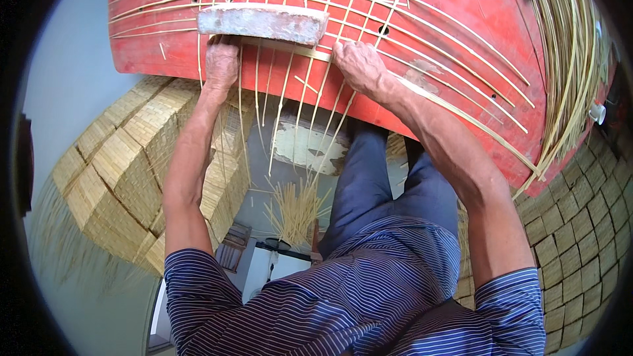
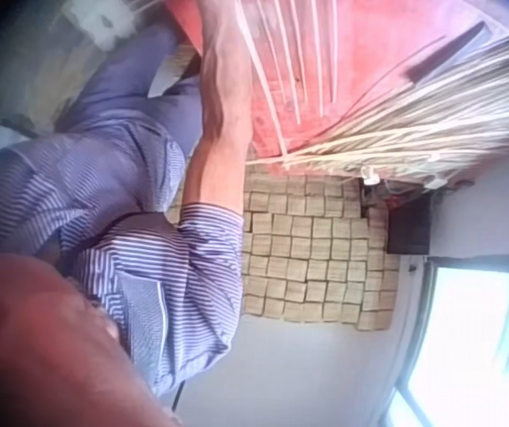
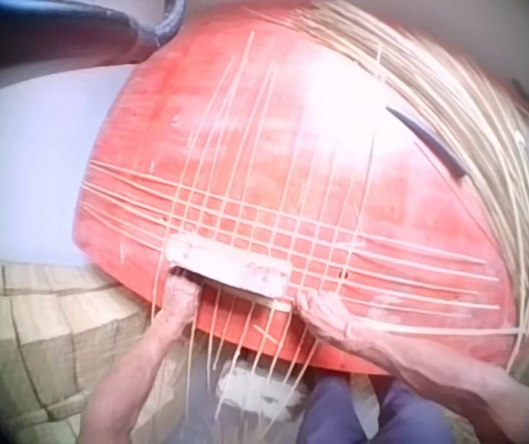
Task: The person weaves thin bamboo strips by hand on a red work surface. They interlace the strips in a repetitive pattern, occasionally using a small wooden block to press the weave tight.
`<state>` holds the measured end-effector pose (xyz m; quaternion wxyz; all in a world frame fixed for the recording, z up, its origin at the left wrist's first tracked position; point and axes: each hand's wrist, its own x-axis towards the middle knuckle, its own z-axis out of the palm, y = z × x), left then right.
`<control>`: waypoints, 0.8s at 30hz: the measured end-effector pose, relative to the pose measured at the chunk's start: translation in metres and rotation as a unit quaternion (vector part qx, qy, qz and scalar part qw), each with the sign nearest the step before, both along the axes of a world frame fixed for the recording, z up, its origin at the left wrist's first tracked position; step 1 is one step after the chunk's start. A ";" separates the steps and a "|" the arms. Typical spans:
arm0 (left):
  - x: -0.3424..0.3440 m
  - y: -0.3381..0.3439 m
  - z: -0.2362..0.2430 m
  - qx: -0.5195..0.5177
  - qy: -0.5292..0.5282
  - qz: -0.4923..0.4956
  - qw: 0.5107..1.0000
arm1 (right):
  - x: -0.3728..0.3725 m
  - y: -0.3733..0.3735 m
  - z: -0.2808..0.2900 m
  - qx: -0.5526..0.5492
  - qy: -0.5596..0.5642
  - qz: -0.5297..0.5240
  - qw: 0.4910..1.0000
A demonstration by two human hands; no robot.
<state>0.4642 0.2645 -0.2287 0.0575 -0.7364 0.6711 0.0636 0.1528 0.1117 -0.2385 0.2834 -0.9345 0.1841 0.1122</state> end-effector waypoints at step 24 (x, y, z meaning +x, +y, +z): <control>-0.116 0.023 -0.019 -0.211 0.172 0.380 0.884 | 0.109 0.053 -0.049 -0.147 -0.009 0.015 0.989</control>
